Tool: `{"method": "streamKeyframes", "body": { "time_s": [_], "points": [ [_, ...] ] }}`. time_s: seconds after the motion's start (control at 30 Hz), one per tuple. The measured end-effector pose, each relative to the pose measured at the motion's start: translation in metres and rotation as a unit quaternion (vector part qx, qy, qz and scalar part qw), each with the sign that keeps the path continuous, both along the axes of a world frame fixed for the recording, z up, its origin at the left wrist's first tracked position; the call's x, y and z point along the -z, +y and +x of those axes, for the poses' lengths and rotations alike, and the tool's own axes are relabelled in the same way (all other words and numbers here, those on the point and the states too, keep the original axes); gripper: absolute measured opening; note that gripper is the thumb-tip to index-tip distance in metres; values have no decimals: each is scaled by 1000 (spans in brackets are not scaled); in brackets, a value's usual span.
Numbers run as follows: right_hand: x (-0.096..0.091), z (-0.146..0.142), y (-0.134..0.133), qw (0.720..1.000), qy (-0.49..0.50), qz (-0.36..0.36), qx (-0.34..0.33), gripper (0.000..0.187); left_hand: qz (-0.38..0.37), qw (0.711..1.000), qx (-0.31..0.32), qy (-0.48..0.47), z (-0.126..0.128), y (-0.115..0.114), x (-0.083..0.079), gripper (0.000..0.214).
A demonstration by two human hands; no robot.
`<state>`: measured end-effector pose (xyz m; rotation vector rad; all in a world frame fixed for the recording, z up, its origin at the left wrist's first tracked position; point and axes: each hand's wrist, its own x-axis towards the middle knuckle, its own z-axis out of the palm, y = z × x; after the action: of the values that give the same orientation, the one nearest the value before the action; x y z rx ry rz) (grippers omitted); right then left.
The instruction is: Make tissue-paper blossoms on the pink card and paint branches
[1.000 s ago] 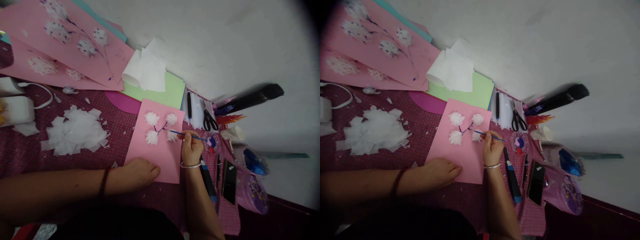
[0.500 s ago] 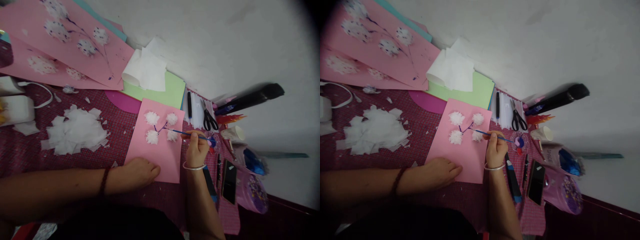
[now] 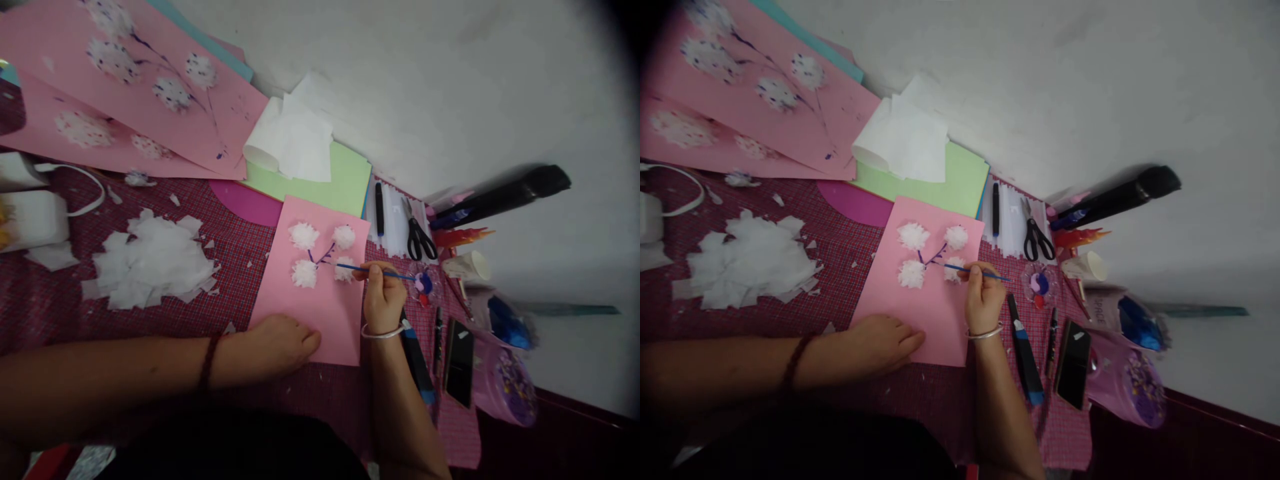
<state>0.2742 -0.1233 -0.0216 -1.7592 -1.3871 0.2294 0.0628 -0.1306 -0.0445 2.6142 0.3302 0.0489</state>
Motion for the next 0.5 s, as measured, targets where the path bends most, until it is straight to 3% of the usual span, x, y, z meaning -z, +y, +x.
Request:
{"method": "streamKeyframes", "body": {
  "time_s": [0.3,0.5],
  "points": [
    [1,2,-3,997,-70,-22,5,25,-6,1000,-4,-4,0,0,-1,7],
    [-11,-2,-2,996,68,52,20,27,4,1000,-7,-5,0,-1,2,9]
  ]
}}
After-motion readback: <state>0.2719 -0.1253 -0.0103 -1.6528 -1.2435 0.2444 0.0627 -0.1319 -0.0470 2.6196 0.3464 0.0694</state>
